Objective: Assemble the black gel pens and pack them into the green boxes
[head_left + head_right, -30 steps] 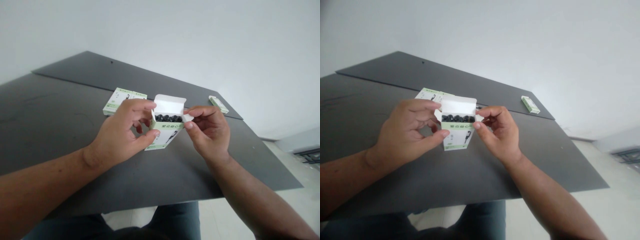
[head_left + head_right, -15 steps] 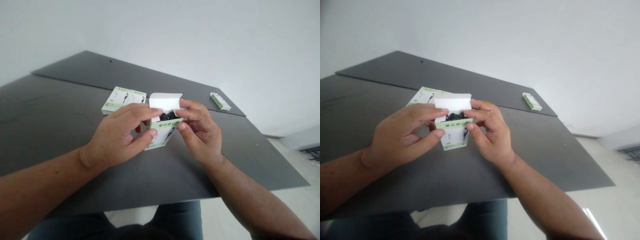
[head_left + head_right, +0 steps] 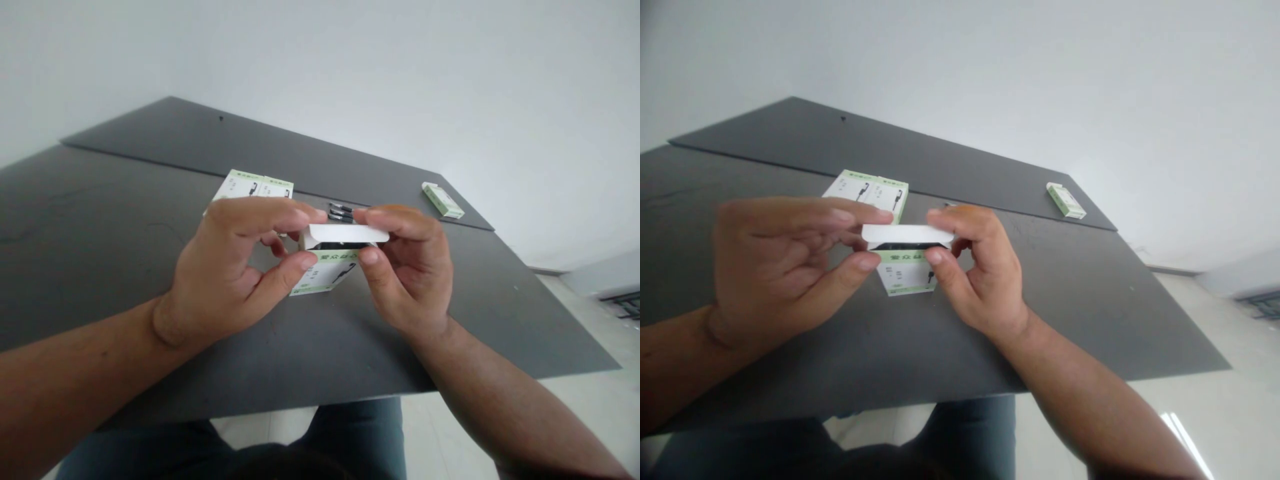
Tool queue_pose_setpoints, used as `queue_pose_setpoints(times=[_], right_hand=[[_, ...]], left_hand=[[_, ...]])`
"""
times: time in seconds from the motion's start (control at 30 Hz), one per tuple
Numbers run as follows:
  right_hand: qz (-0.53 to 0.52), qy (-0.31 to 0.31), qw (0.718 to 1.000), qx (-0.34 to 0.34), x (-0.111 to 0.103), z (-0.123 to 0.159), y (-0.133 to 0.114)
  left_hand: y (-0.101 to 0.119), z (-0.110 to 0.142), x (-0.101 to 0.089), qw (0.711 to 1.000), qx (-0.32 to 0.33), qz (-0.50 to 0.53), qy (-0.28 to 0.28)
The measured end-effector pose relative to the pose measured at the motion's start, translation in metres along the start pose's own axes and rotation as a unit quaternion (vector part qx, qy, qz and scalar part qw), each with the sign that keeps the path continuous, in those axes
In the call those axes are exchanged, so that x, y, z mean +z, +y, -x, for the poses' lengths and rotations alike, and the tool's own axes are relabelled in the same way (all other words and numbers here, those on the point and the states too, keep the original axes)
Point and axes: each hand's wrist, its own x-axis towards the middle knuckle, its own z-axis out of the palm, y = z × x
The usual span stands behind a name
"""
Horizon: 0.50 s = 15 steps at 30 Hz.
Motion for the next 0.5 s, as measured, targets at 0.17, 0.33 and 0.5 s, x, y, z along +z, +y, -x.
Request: queue_pose_setpoints(times=[0.17, 0.33, 0.5], right_hand=[[0.028, -0.015, 0.999, -0.02, -0.0062, -0.0054, -0.0092], [0.034, -0.024, 0.999, -0.017, -0.0066, -0.0063, -0.0086], [0.019, -0.041, 0.998, -0.047, -0.0081, -0.0056, -0.0016]], left_hand=[[0.0029, -0.0021, -0.0043, 0.997, 0.036, -0.045, -0.058], [0.0062, -0.0026, -0.0058, 0.995, 0.066, -0.038, -0.066], [0.0075, -0.0046, -0.0052, 0.993, 0.079, -0.06, -0.066]])
